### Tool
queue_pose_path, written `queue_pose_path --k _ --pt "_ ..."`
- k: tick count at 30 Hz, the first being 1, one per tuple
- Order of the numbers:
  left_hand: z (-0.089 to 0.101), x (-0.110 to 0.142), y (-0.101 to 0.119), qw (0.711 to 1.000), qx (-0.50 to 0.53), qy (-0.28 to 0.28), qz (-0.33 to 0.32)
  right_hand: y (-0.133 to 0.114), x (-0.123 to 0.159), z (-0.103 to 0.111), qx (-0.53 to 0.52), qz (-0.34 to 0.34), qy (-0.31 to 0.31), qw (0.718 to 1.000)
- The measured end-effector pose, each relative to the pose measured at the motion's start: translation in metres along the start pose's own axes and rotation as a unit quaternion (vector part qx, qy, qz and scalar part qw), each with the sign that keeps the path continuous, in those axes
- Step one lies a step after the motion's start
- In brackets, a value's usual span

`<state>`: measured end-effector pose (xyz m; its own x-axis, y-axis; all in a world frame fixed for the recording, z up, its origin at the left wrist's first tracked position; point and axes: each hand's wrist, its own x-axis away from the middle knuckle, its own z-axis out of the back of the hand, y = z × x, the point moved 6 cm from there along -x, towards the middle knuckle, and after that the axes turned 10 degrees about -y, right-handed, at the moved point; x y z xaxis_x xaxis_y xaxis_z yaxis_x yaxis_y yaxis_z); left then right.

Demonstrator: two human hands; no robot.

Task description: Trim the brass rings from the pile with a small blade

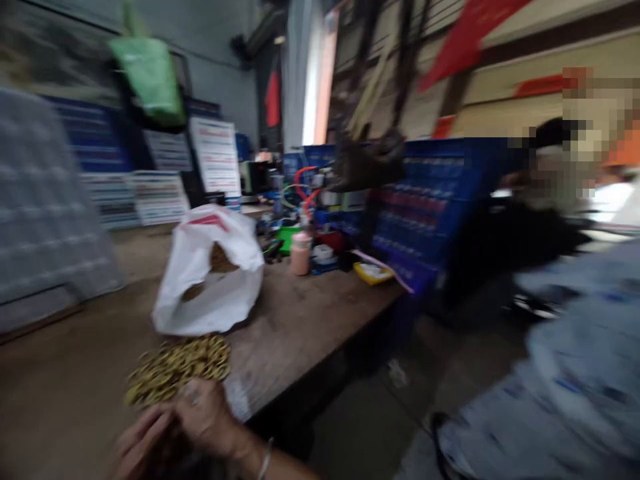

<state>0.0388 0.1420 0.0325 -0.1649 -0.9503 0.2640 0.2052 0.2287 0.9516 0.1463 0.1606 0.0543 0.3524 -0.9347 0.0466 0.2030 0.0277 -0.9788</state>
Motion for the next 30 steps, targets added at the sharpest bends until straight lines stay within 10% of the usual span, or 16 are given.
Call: queue_pose_path --k 11,30 --pt "-0.005 0.023 0.015 0.985 0.168 -0.029 -0.007 -0.002 -0.005 0.011 0.111 0.048 0.007 0.993" --pt "0.009 0.028 0.015 0.988 0.147 0.006 -0.05 -0.004 0.006 -0.018 0.314 0.12 -0.07 0.939"
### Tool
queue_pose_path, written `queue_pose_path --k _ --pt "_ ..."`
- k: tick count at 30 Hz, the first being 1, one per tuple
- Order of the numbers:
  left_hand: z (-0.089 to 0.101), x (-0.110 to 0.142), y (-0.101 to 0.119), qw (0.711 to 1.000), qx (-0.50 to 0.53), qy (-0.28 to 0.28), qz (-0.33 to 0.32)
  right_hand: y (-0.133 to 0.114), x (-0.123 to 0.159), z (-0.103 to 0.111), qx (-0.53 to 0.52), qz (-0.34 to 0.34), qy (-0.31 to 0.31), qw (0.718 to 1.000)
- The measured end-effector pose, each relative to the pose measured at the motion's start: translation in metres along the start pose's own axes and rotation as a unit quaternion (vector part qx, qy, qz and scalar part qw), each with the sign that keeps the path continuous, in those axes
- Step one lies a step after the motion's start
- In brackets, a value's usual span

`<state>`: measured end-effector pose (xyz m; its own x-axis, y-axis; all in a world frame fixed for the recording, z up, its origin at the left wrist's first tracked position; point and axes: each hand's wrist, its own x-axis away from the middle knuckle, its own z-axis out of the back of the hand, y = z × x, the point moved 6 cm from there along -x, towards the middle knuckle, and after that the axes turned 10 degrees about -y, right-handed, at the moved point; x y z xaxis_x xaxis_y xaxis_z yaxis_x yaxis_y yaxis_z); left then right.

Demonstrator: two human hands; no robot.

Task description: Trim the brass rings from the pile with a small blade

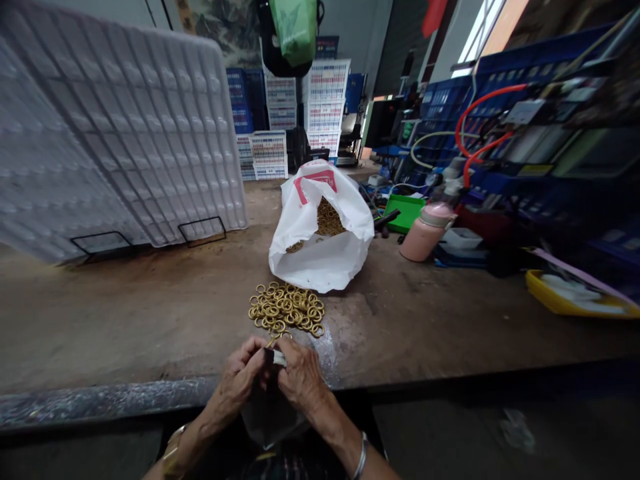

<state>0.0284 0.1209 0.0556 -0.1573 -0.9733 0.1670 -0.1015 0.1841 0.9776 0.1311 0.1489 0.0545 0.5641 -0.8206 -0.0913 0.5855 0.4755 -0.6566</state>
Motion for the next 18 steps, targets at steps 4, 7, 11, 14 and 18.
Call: queue_pose_path --k 4,7,11,14,18 --pt "0.0002 0.001 -0.001 1.0 -0.001 0.003 0.015 0.0004 0.0001 -0.0013 -0.002 -0.001 -0.005 1.0" --pt "0.0003 0.0016 -0.0017 1.0 -0.003 0.011 0.016 0.0021 -0.0001 -0.0017 -0.007 -0.012 -0.008 1.0" --pt "-0.0003 0.002 -0.0004 1.0 -0.007 0.02 0.011 0.0042 0.0 -0.0044 -0.005 -0.023 -0.013 1.0" --pt "-0.0002 0.0021 0.0012 1.0 -0.011 0.026 0.005 0.0046 -0.0007 -0.0076 0.02 -0.025 -0.012 0.999" --pt "0.0024 0.009 -0.0009 0.999 0.005 0.038 0.018 0.0074 -0.0057 -0.0102 0.073 -0.06 -0.026 0.995"
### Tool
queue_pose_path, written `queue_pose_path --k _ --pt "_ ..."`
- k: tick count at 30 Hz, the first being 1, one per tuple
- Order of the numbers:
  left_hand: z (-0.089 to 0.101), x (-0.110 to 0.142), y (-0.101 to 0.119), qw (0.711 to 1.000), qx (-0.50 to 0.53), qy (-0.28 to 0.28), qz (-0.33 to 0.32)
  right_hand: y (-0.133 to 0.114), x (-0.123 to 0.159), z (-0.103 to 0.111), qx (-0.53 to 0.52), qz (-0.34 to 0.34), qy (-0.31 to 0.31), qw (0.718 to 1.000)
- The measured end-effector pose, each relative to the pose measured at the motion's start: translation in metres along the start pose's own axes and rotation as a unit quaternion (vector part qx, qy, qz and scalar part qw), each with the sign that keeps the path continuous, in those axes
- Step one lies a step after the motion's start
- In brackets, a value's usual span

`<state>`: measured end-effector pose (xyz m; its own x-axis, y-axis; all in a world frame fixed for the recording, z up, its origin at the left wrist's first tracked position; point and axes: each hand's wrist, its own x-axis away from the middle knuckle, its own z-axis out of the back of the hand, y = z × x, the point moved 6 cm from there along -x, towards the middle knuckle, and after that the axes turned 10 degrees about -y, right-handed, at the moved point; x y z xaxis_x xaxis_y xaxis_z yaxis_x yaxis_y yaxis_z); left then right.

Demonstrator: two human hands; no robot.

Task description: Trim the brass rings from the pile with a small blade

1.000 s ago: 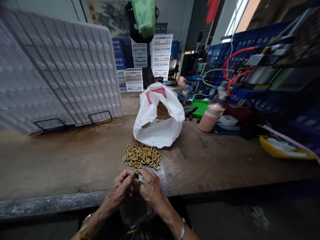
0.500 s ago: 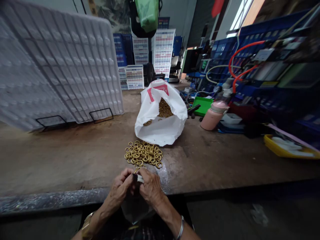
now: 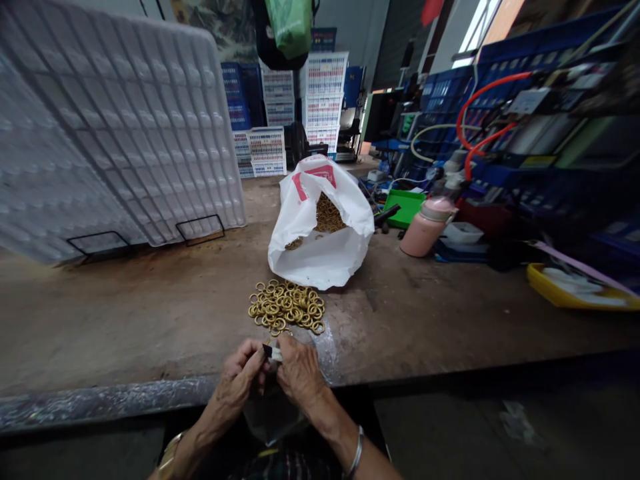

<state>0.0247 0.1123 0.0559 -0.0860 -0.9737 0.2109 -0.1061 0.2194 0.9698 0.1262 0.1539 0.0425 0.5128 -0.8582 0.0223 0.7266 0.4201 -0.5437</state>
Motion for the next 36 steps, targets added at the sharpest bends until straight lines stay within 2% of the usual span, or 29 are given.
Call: queue_pose_path --k 3,6,9,12,18,23,27,32,34,36 --pt "-0.001 0.011 -0.002 0.999 0.02 -0.026 0.011 0.005 -0.007 0.002 0.037 -0.047 -0.011 0.998" --pt "-0.003 0.018 -0.005 0.994 0.083 -0.066 0.02 0.007 -0.014 0.009 0.041 -0.081 0.002 0.996" --pt "0.001 0.018 -0.011 0.983 0.174 -0.045 0.024 0.005 -0.02 0.014 0.038 -0.1 0.022 0.994" --pt "0.007 0.014 -0.014 0.967 0.251 -0.011 0.03 0.002 -0.026 0.014 0.068 -0.118 0.009 0.991" --pt "0.007 0.012 -0.009 0.938 0.343 -0.029 0.049 0.004 -0.034 0.01 0.101 -0.124 -0.006 0.987" --pt "0.01 0.007 -0.015 0.915 0.396 -0.023 0.074 0.006 -0.034 0.012 0.076 -0.118 0.004 0.99" --pt "0.015 -0.001 -0.013 0.944 0.328 -0.009 0.046 0.009 -0.029 0.015 0.031 -0.102 0.02 0.994" --pt "0.022 -0.016 -0.005 0.99 0.138 0.027 0.002 0.009 -0.021 0.021 -0.032 -0.062 0.052 0.996" --pt "0.023 -0.023 -0.001 0.998 0.054 0.043 -0.008 0.006 -0.017 0.023 -0.055 -0.033 0.066 0.996" --pt "0.02 -0.03 0.003 0.999 -0.012 0.029 -0.021 0.001 -0.015 0.025 -0.075 -0.009 0.074 0.994"
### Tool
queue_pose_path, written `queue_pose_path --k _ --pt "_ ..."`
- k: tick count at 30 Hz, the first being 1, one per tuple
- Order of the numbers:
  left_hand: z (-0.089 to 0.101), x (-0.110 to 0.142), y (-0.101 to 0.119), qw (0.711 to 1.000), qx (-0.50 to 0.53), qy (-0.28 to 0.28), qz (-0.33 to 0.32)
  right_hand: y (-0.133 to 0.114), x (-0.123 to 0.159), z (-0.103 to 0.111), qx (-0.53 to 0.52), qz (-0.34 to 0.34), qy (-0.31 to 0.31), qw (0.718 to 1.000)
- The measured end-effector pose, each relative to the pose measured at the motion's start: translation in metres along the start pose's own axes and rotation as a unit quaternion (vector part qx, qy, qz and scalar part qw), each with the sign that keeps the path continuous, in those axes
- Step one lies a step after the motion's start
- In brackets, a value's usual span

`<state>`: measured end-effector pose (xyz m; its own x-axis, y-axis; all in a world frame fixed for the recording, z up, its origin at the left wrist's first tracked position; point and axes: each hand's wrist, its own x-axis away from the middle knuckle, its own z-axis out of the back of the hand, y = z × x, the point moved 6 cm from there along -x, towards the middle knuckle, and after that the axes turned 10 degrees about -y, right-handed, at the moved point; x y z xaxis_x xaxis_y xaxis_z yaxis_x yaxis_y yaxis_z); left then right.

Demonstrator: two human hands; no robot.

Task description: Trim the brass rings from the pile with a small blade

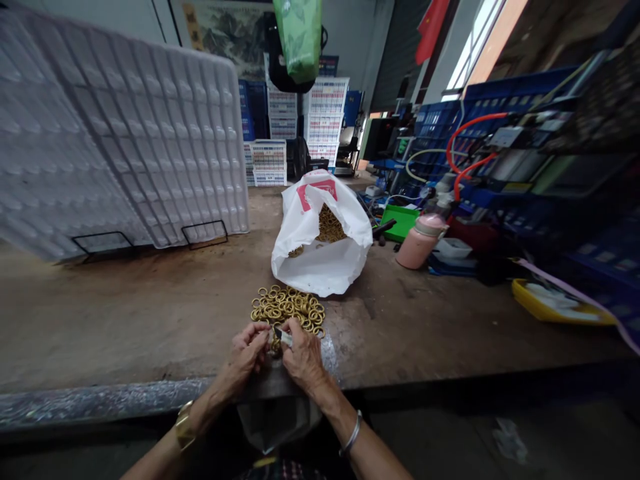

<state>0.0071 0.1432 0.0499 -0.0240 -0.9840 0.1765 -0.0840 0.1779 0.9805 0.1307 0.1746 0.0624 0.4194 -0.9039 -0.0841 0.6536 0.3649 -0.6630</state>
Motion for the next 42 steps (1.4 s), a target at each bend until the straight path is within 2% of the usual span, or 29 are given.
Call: queue_pose_path --k 4,8,13,15,18,21,26,29,34,42 --pt "-0.009 -0.008 0.004 0.995 -0.066 -0.054 -0.042 -0.004 0.0 -0.001 -0.038 0.013 0.011 0.999" --pt "-0.009 -0.009 0.0 0.995 -0.075 -0.037 -0.061 0.002 -0.005 -0.002 -0.141 -0.015 0.034 0.989" --pt "-0.01 -0.007 0.002 0.992 -0.085 -0.03 -0.091 0.012 -0.013 -0.011 -0.237 -0.069 0.001 0.969" --pt "-0.01 -0.006 0.005 0.992 -0.082 -0.032 -0.089 0.014 -0.015 -0.014 -0.255 -0.075 -0.004 0.964" --pt "-0.01 -0.004 0.005 0.997 -0.057 -0.038 -0.042 0.015 -0.017 -0.015 -0.266 -0.069 0.005 0.961" --pt "-0.01 -0.003 0.0 0.999 -0.017 -0.052 0.005 0.014 -0.018 -0.015 -0.241 -0.053 0.009 0.969" --pt "-0.008 -0.003 -0.007 0.996 0.036 -0.073 0.022 0.011 -0.019 -0.01 -0.182 -0.038 0.009 0.982" --pt "-0.005 -0.002 -0.007 0.996 0.057 -0.066 0.006 0.011 -0.017 -0.006 -0.103 -0.05 0.006 0.993" --pt "-0.004 -0.003 -0.004 0.996 0.052 -0.061 -0.032 -0.002 -0.007 -0.011 0.015 -0.006 -0.064 0.998" --pt "-0.004 -0.001 -0.004 0.997 0.018 -0.059 -0.035 -0.003 -0.004 -0.019 0.068 -0.006 -0.075 0.995"
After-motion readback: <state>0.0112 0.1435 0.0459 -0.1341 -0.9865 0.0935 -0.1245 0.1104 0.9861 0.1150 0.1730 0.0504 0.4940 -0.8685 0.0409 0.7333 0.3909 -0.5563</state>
